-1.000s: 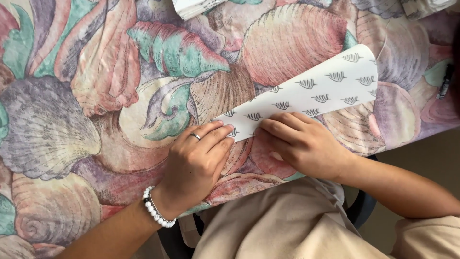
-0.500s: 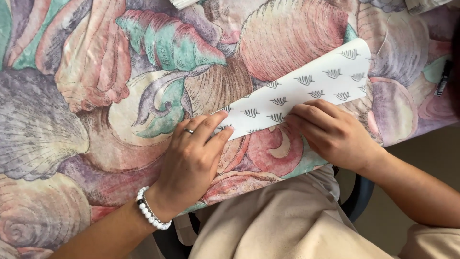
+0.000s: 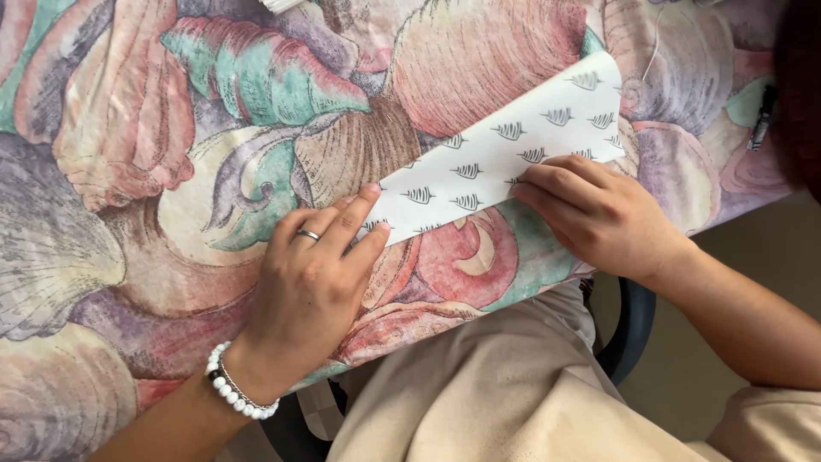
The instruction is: Folding printed paper sheets into packaging components or inserts.
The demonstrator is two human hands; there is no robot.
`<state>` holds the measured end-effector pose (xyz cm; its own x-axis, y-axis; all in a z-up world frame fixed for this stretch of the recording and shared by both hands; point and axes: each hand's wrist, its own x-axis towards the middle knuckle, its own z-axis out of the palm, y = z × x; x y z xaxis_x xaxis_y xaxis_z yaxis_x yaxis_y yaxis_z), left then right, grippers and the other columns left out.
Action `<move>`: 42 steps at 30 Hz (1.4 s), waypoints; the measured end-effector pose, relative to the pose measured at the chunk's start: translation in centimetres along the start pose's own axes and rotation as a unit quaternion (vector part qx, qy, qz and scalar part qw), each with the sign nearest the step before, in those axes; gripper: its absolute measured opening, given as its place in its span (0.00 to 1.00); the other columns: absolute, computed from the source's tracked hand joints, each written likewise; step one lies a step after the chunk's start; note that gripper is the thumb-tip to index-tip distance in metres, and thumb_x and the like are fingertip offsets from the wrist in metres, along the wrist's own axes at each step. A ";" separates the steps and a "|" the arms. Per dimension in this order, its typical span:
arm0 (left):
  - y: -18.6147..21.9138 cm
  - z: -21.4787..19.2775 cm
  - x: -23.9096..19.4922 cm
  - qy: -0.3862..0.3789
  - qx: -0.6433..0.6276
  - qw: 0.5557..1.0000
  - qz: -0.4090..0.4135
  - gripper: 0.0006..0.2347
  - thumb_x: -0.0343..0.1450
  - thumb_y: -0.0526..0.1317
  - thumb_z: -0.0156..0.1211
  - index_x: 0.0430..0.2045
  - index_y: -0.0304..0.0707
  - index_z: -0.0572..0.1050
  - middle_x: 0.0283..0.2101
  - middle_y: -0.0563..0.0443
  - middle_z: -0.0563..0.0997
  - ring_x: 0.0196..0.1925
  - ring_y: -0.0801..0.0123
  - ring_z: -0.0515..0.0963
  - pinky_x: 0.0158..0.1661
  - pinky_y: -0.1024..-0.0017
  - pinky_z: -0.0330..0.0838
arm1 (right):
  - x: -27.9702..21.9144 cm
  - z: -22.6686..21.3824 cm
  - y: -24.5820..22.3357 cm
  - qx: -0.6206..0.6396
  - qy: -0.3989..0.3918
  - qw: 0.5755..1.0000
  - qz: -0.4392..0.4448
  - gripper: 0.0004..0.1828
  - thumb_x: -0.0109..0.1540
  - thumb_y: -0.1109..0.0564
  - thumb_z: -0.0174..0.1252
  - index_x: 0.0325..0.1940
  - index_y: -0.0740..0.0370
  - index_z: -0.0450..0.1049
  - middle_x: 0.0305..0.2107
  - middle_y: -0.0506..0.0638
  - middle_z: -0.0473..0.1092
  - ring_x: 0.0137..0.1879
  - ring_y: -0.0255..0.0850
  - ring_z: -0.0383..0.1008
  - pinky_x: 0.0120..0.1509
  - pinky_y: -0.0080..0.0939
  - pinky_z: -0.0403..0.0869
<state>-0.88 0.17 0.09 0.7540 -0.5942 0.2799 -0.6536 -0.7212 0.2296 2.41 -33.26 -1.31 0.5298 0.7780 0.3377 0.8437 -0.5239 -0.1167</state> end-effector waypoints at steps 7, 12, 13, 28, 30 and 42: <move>-0.3 0.0 0.1 -0.022 0.020 1.000 -0.004 0.10 0.69 0.34 0.63 0.44 0.44 0.81 0.62 0.43 0.79 0.51 0.58 0.77 0.53 0.59 0.66 | 0.0 -0.2 0.1 -0.051 -0.010 0.998 -0.035 0.11 0.71 0.69 0.49 0.53 0.75 0.76 0.49 0.62 0.69 0.46 0.53 0.74 0.49 0.48 0.78; -0.2 -0.1 0.1 -0.023 0.035 0.999 0.002 0.10 0.70 0.35 0.61 0.44 0.45 0.79 0.62 0.45 0.78 0.49 0.59 0.76 0.52 0.59 0.64 | -0.2 -0.4 0.3 -0.048 -0.009 0.998 -0.035 0.10 0.70 0.69 0.50 0.52 0.75 0.76 0.48 0.62 0.70 0.46 0.53 0.74 0.49 0.48 0.78; -0.2 -0.1 0.0 -0.022 0.043 0.999 0.007 0.10 0.70 0.34 0.59 0.44 0.45 0.79 0.63 0.45 0.78 0.48 0.60 0.76 0.52 0.59 0.65 | -0.3 -0.6 0.5 -0.053 -0.012 0.998 -0.032 0.10 0.70 0.68 0.51 0.52 0.74 0.77 0.47 0.62 0.70 0.45 0.52 0.74 0.52 0.48 0.79; -0.5 0.1 0.3 -0.017 0.044 0.999 0.019 0.08 0.71 0.37 0.59 0.43 0.45 0.78 0.63 0.45 0.77 0.48 0.58 0.76 0.50 0.57 0.64 | -0.6 -1.9 1.0 -0.094 -0.019 0.995 -0.018 0.07 0.69 0.62 0.61 0.48 0.71 0.79 0.43 0.58 0.71 0.41 0.48 0.74 0.52 0.44 0.78; -0.3 0.1 0.3 -0.027 0.050 0.998 0.015 0.08 0.70 0.37 0.59 0.43 0.45 0.77 0.63 0.44 0.77 0.48 0.58 0.75 0.51 0.57 0.64 | 0.8 -2.4 0.4 -0.070 -0.033 0.997 -0.004 0.07 0.69 0.62 0.62 0.48 0.70 0.80 0.44 0.57 0.72 0.42 0.47 0.73 0.53 0.44 0.77; 0.0 -0.3 0.4 -0.030 0.036 0.999 0.000 0.07 0.69 0.34 0.54 0.38 0.45 0.76 0.65 0.42 0.75 0.49 0.57 0.75 0.51 0.56 0.64 | 11.0 0.8 -3.5 -0.207 -0.234 0.949 -0.051 0.34 0.72 0.33 0.37 0.73 0.53 0.67 0.04 0.30 0.59 0.11 0.26 0.58 0.21 0.32 0.57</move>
<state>-0.58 0.00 0.46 0.7576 -0.6135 0.2229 -0.6493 -0.7430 0.1620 5.41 -22.58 2.09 0.5089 0.8502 -0.1349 0.8380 -0.4535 0.3034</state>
